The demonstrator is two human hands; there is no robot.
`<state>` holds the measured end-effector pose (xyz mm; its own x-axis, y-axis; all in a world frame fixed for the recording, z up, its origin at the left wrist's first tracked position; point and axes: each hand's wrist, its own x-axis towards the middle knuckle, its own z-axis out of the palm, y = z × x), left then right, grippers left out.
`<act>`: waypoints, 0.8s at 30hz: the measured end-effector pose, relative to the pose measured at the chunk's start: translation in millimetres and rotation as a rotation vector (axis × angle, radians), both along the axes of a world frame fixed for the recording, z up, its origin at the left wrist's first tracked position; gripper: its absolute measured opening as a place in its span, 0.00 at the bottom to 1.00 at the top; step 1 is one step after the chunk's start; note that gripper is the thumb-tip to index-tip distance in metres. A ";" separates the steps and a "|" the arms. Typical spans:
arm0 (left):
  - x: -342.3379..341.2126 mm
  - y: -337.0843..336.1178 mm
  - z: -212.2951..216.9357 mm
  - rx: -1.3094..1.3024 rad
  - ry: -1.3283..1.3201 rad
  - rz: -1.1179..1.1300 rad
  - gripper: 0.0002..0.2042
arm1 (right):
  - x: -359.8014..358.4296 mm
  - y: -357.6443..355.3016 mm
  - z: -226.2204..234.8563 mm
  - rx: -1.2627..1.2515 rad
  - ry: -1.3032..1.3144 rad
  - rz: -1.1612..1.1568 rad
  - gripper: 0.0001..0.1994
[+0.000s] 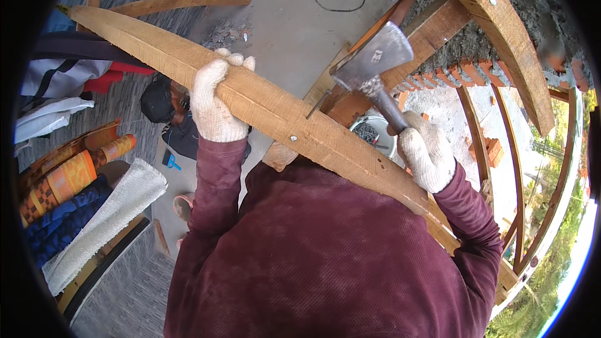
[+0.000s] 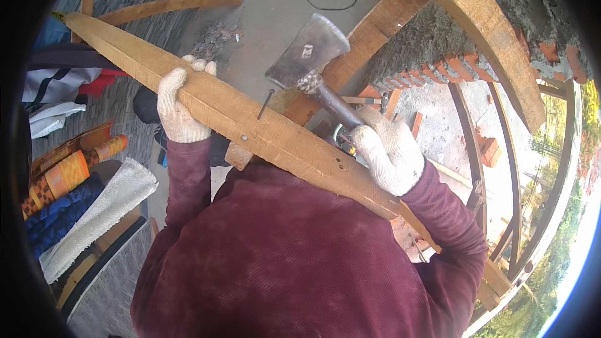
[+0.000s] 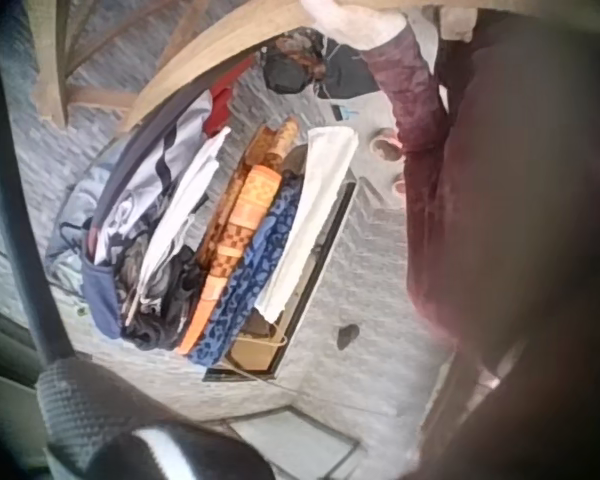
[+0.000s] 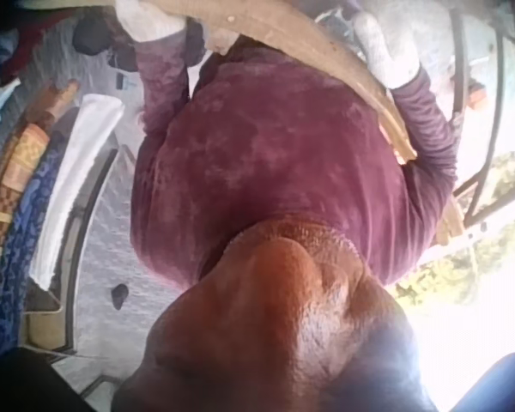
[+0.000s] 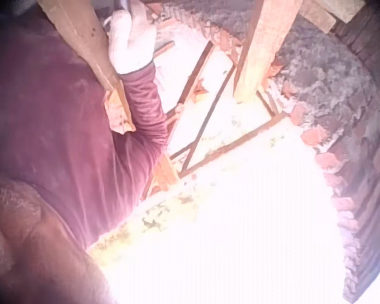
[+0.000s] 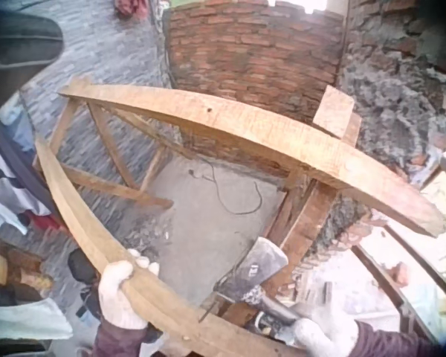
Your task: The person assembles a curved wooden frame by positioning planks and hammering nails into joints. They repeatedly reposition the frame and drive nails with a hammer to secure the structure.
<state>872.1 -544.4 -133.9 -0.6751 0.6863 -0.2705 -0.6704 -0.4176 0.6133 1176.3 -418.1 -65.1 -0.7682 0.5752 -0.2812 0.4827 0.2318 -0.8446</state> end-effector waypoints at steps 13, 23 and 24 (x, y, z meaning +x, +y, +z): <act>-2.4 -3.1 -1.4 -0.020 -0.045 0.022 0.13 | 6.1 24.4 33.0 -0.066 0.507 -0.031 0.17; -12.9 -6.4 -6.2 -0.055 0.017 0.033 0.16 | 11.1 4.3 -4.4 -0.476 0.181 -0.183 0.20; -15.6 -2.8 -6.5 -0.035 0.016 0.032 0.15 | 1.3 5.1 0.8 -0.377 0.068 -0.033 0.19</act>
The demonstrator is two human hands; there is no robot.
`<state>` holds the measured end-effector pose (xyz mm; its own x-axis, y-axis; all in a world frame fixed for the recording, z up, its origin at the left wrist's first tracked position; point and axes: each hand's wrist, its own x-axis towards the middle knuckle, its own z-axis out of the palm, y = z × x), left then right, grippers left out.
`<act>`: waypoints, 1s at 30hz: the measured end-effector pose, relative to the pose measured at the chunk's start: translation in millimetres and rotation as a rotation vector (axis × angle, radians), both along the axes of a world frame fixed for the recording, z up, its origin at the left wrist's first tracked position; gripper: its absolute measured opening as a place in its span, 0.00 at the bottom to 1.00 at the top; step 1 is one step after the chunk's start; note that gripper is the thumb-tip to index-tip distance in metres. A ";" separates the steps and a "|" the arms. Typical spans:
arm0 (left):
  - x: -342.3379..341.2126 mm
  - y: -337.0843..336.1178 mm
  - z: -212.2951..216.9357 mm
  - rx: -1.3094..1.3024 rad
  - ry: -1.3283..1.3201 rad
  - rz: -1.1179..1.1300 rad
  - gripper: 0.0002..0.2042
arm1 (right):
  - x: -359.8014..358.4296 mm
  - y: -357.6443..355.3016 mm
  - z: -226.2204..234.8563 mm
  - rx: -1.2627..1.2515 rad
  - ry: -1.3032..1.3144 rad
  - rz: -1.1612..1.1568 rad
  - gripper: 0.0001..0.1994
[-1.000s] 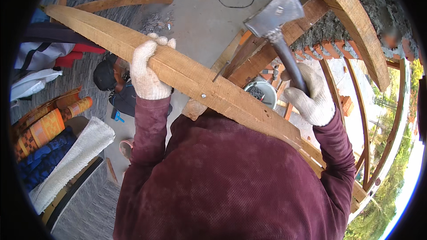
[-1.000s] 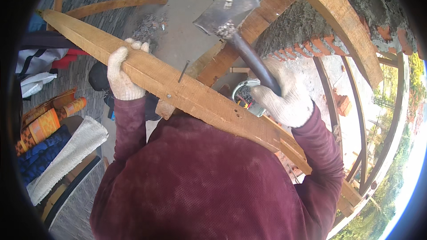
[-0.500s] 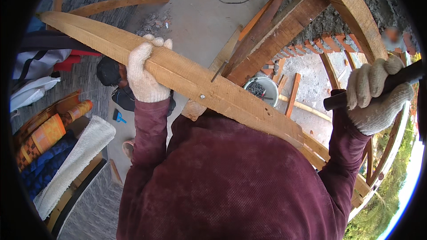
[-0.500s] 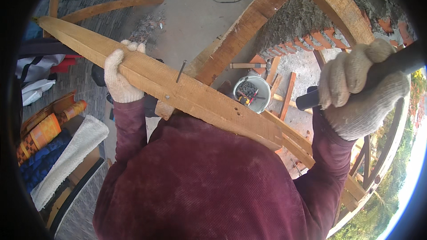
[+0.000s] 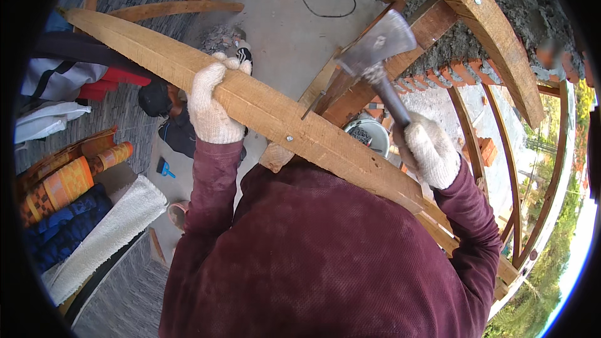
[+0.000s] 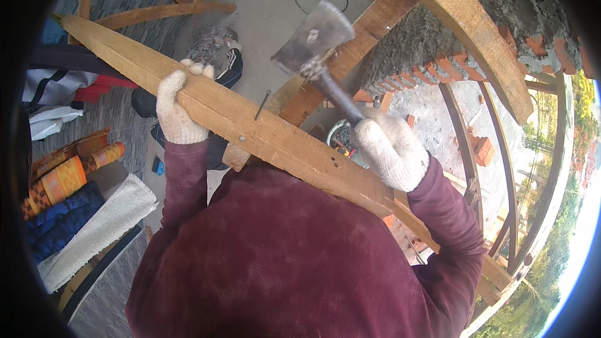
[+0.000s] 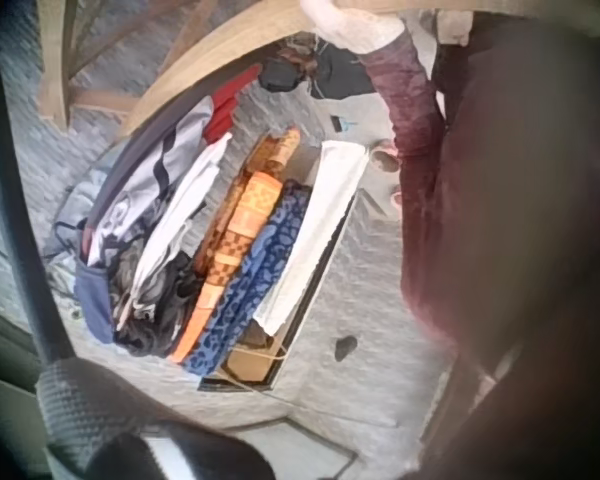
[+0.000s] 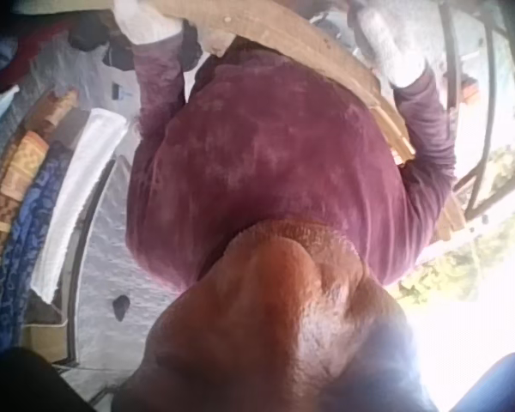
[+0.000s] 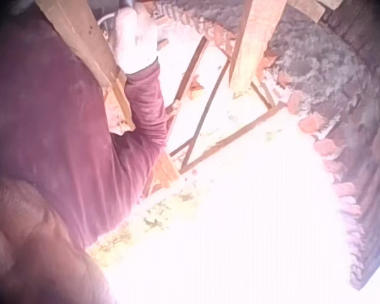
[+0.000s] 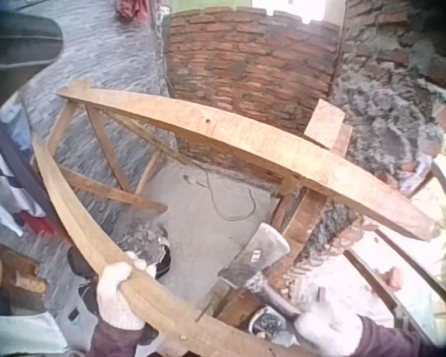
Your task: The person assembles a curved wooden frame by positioning planks and hammering nails into joints. They repeatedly reposition the frame and drive nails with a hammer to secure the structure.
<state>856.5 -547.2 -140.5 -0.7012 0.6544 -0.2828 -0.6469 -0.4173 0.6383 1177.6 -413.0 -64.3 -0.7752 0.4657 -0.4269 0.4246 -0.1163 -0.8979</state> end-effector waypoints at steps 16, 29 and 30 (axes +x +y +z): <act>-2.0 6.9 -10.2 0.052 -0.026 0.011 0.12 | 2.9 11.6 4.7 0.384 -0.009 0.269 0.30; 12.0 -0.1 2.0 0.022 -0.067 -0.038 0.12 | 4.7 9.8 5.0 0.237 0.047 0.187 0.22; 9.7 2.2 1.8 0.040 -0.060 -0.050 0.12 | 7.9 10.0 10.3 0.268 0.109 0.138 0.22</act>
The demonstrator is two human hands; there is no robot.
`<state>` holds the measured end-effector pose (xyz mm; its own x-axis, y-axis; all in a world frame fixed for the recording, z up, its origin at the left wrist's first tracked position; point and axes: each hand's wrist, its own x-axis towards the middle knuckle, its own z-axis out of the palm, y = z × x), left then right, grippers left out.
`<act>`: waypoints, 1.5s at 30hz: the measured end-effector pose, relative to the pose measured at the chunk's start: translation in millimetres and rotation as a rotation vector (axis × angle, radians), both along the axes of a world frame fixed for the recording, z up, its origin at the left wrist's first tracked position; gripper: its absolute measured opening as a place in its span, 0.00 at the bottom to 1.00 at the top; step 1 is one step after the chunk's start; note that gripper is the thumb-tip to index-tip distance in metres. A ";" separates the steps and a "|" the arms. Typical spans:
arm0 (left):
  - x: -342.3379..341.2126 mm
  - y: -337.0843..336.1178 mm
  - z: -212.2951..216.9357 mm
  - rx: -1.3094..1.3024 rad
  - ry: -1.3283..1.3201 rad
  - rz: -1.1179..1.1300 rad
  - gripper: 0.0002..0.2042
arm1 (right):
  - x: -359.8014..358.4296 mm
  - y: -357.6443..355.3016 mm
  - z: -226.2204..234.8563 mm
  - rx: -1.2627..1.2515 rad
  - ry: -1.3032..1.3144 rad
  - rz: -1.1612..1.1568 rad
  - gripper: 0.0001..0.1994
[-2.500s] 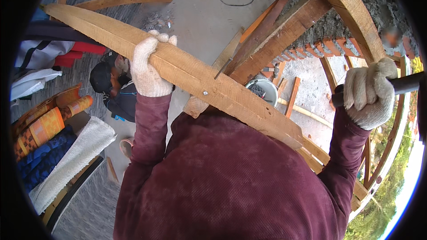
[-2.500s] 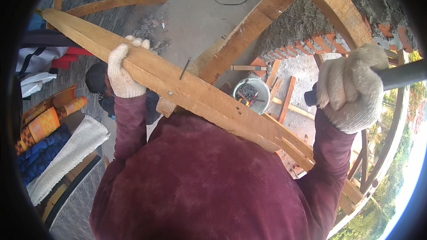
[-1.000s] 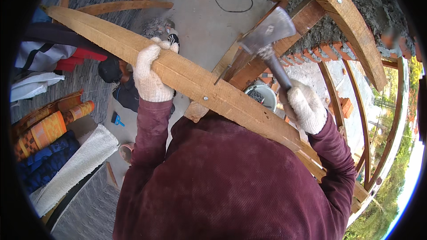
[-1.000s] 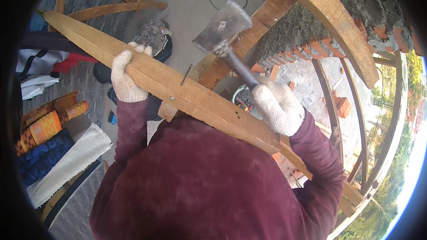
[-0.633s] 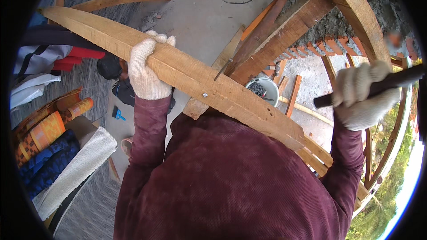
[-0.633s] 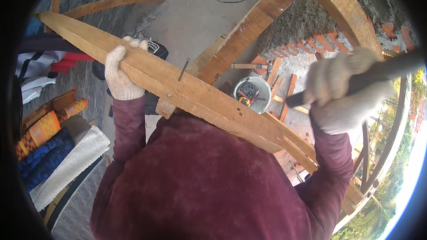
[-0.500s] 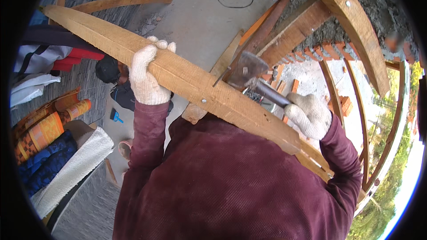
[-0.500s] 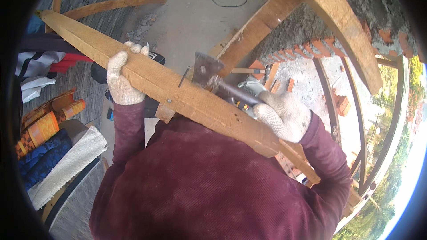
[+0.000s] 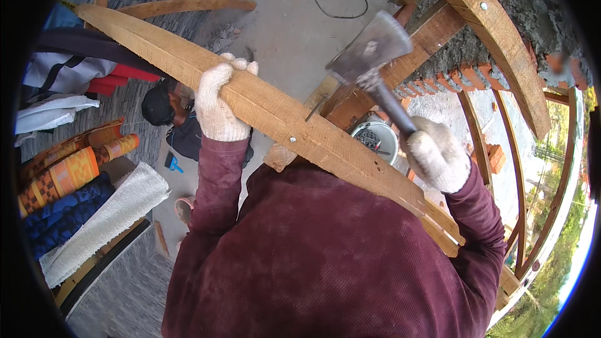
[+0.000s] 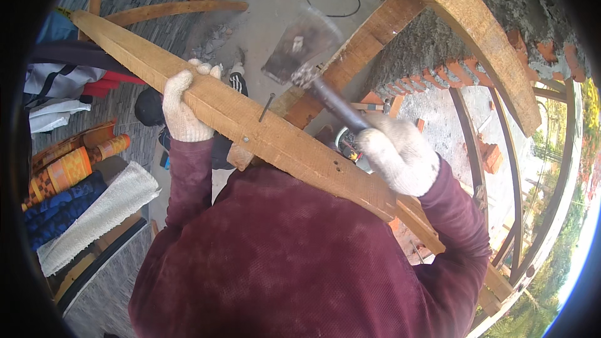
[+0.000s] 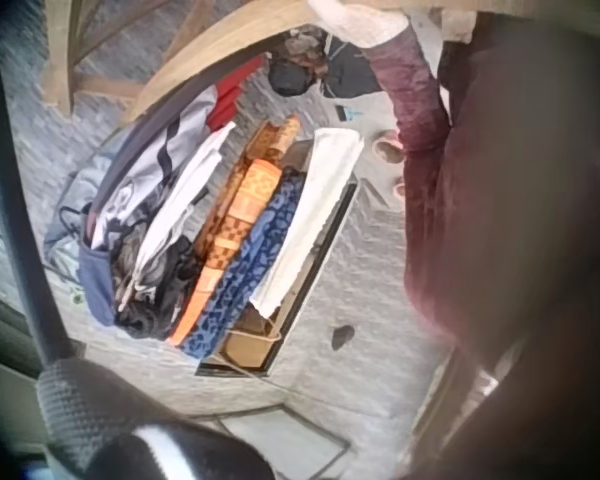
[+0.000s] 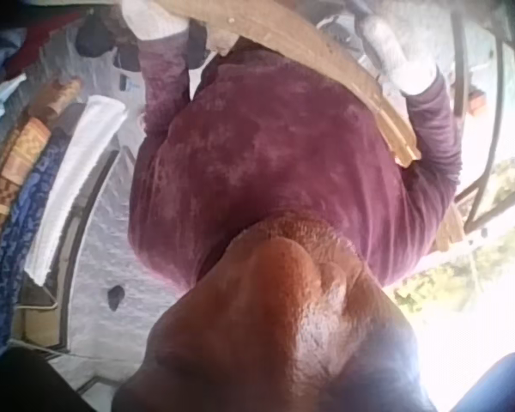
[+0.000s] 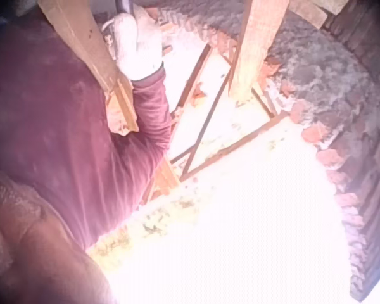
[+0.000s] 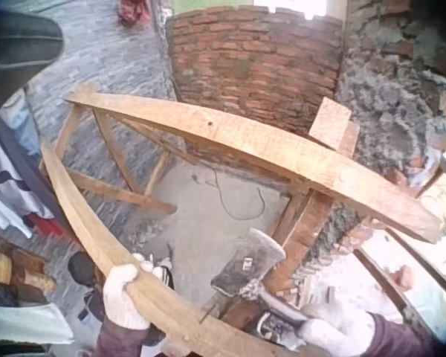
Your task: The person assembles a curved wooden frame by positioning planks and hammering nails into joints. They repeatedly reposition the frame and drive nails with a hammer to secure the structure.
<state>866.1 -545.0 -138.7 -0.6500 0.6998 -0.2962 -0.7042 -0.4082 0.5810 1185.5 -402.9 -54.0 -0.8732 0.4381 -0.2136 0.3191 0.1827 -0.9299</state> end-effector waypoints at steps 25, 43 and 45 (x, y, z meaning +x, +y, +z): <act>-6.6 -1.1 -3.7 -0.017 0.059 0.022 0.13 | 1.5 13.0 -2.6 -0.224 0.090 -0.184 0.26; 5.3 -0.3 13.4 -0.059 -0.007 0.045 0.13 | 7.2 19.2 -18.9 -0.476 -0.073 0.014 0.22; 2.0 -0.5 10.3 -0.061 0.010 0.033 0.14 | -4.2 13.1 -21.7 -0.315 -0.146 0.064 0.25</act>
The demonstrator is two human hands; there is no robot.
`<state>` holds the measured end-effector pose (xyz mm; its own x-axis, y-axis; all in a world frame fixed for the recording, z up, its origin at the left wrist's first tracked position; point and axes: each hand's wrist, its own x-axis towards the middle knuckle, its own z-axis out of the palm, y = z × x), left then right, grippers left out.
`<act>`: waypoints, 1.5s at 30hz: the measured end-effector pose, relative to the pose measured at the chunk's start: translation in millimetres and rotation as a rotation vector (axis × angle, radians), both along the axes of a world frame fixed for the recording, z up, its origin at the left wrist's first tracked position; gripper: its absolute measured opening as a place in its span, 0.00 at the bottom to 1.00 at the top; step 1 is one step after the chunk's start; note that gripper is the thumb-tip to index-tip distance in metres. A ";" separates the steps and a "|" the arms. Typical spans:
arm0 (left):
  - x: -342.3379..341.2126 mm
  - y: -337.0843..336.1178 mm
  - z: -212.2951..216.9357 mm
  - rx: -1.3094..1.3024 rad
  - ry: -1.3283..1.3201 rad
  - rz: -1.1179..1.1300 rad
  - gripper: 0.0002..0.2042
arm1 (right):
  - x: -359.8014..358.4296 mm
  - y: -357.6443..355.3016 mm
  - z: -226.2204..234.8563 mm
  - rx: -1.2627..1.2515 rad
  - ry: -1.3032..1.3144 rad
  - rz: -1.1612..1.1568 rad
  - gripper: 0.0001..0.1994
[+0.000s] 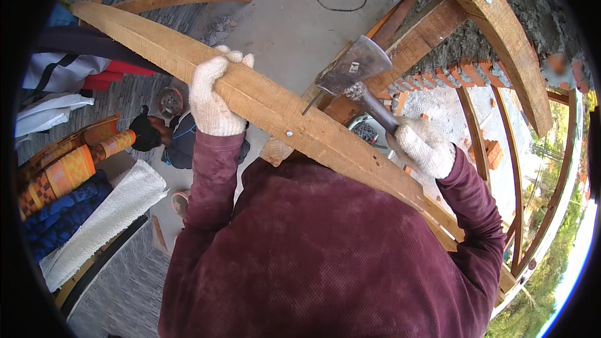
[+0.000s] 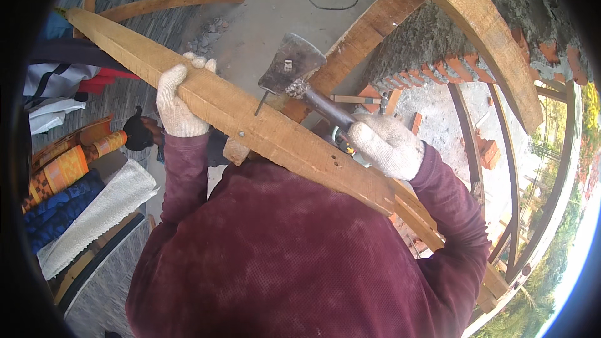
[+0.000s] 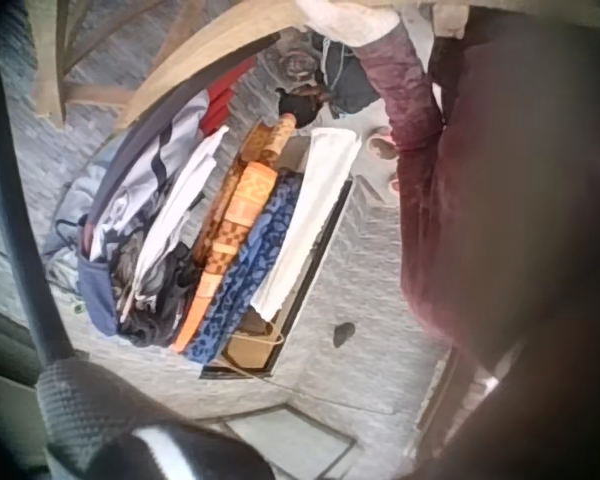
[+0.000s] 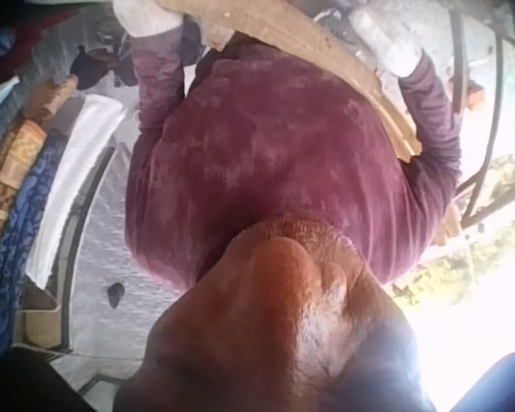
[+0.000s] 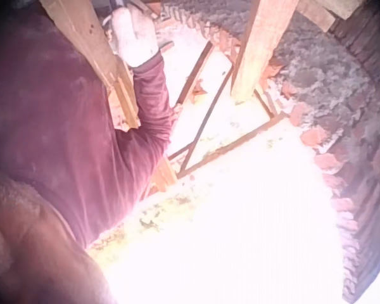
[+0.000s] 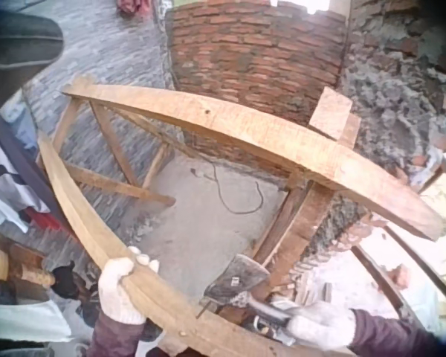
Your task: The person assembles a curved wooden frame by positioning planks and hammering nails into joints. They repeatedly reposition the frame and drive nails with a hammer to secure the structure.
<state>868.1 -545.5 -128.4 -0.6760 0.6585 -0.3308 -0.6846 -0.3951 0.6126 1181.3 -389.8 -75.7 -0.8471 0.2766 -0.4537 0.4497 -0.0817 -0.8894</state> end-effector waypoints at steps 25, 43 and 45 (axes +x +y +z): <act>-1.4 1.4 -10.7 0.034 -0.015 -0.013 0.13 | -0.1 -5.7 28.7 0.371 -0.224 -0.037 0.08; -3.5 -2.7 -12.6 0.023 -0.010 0.015 0.14 | -8.5 -7.5 35.5 0.093 -0.103 -0.367 0.11; -6.4 2.7 -9.1 0.023 0.004 0.001 0.14 | -15.4 -7.0 33.1 0.258 -0.388 -0.026 0.07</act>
<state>861.8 -542.8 -137.5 -0.6780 0.6652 -0.3127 -0.6817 -0.4099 0.6060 1165.8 -396.9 -42.6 -0.6197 0.4415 -0.6489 0.7538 0.1044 -0.6488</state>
